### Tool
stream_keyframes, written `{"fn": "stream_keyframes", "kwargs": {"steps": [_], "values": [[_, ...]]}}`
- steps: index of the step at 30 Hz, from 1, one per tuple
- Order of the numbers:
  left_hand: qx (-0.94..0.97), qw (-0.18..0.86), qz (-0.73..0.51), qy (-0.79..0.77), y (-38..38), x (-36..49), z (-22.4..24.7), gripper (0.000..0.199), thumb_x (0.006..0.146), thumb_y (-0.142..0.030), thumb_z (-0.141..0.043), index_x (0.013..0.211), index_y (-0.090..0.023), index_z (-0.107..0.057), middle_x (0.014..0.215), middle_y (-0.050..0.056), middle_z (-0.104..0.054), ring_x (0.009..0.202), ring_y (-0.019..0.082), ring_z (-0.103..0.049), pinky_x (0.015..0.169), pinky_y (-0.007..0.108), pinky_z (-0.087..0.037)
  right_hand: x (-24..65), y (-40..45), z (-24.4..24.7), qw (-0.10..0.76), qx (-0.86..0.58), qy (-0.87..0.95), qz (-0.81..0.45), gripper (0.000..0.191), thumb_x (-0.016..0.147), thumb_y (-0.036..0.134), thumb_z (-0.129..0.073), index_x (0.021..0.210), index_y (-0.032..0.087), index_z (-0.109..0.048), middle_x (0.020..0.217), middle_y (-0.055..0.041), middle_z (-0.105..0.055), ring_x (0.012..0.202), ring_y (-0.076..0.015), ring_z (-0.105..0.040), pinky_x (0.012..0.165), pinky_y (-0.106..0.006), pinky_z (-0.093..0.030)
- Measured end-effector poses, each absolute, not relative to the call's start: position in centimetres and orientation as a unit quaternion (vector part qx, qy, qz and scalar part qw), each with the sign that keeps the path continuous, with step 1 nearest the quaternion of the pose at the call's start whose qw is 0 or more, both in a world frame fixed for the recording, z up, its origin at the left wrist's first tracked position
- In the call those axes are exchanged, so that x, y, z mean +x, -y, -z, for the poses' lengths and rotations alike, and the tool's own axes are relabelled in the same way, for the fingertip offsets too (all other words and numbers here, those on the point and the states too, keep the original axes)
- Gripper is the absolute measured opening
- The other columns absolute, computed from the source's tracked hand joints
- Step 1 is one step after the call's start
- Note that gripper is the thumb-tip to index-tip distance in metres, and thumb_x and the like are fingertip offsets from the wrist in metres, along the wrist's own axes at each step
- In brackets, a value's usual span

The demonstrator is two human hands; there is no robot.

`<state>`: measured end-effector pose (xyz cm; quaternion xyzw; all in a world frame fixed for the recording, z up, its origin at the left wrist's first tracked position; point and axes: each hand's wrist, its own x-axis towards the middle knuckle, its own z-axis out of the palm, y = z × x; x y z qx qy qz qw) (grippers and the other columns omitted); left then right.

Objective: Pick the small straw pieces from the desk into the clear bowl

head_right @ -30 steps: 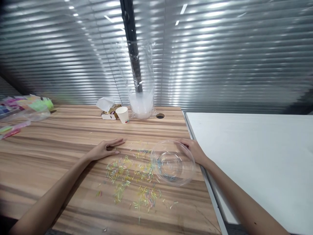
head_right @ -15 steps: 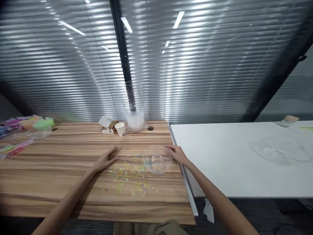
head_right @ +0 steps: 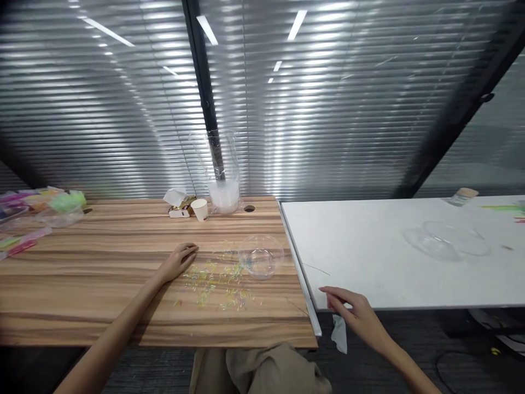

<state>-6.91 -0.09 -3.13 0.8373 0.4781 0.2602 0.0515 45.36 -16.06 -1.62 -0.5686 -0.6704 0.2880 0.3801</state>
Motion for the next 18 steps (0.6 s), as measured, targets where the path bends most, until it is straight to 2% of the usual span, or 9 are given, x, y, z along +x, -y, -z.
{"fn": "stream_keyframes", "kwargs": {"steps": [7, 11, 16, 18], "values": [[0.853, 0.062, -0.208, -0.475, -0.4, -6.6, 2.8, 0.051, 0.091, -0.047, -0.039, 0.132, -0.019, -0.051, 0.139, 0.010, -0.050, 0.128, 0.026, -0.046, 0.110, 0.044, -0.034, 44.0, 18.1, 1.5, 0.398, -0.565, 0.661, -0.293, 0.047, 0.085, 0.057, -0.051, 0.098, 0.018, -0.073, 0.068, -0.0071, -0.066, 0.063, -0.0199, -0.062, 0.061, -0.029, -0.052], [0.838, 0.040, -0.229, -0.494, 0.2, -6.6, 2.4, 0.060, 0.091, -0.046, -0.040, 0.141, -0.011, -0.037, 0.141, 0.017, -0.046, 0.129, 0.030, -0.044, 0.107, 0.048, -0.037, 42.3, 19.5, 2.0, 0.399, -0.557, 0.665, -0.298, 0.045, 0.086, 0.054, -0.050, 0.096, 0.018, -0.074, 0.066, -0.0058, -0.066, 0.061, -0.0193, -0.062, 0.060, -0.028, -0.052], [0.841, 0.028, -0.256, -0.476, 0.6, -6.4, 2.5, 0.040, 0.092, -0.037, -0.039, 0.123, -0.020, -0.056, 0.125, 0.012, -0.058, 0.118, 0.026, -0.053, 0.103, 0.044, -0.042, 41.5, 21.4, 4.0, 0.418, -0.572, 0.641, -0.295, 0.044, 0.084, 0.054, -0.053, 0.096, 0.018, -0.075, 0.067, -0.0065, -0.068, 0.060, -0.0199, -0.063, 0.060, -0.029, -0.053], [0.845, 0.032, -0.259, -0.467, 0.4, -6.3, 2.6, 0.038, 0.091, -0.037, -0.039, 0.118, -0.020, -0.060, 0.118, 0.012, -0.061, 0.113, 0.026, -0.055, 0.101, 0.044, -0.044, 41.2, 21.7, 4.5, 0.428, -0.577, 0.631, -0.292, 0.044, 0.083, 0.054, -0.054, 0.096, 0.017, -0.075, 0.067, -0.0067, -0.068, 0.059, -0.0201, -0.062, 0.059, -0.029, -0.053]]}}
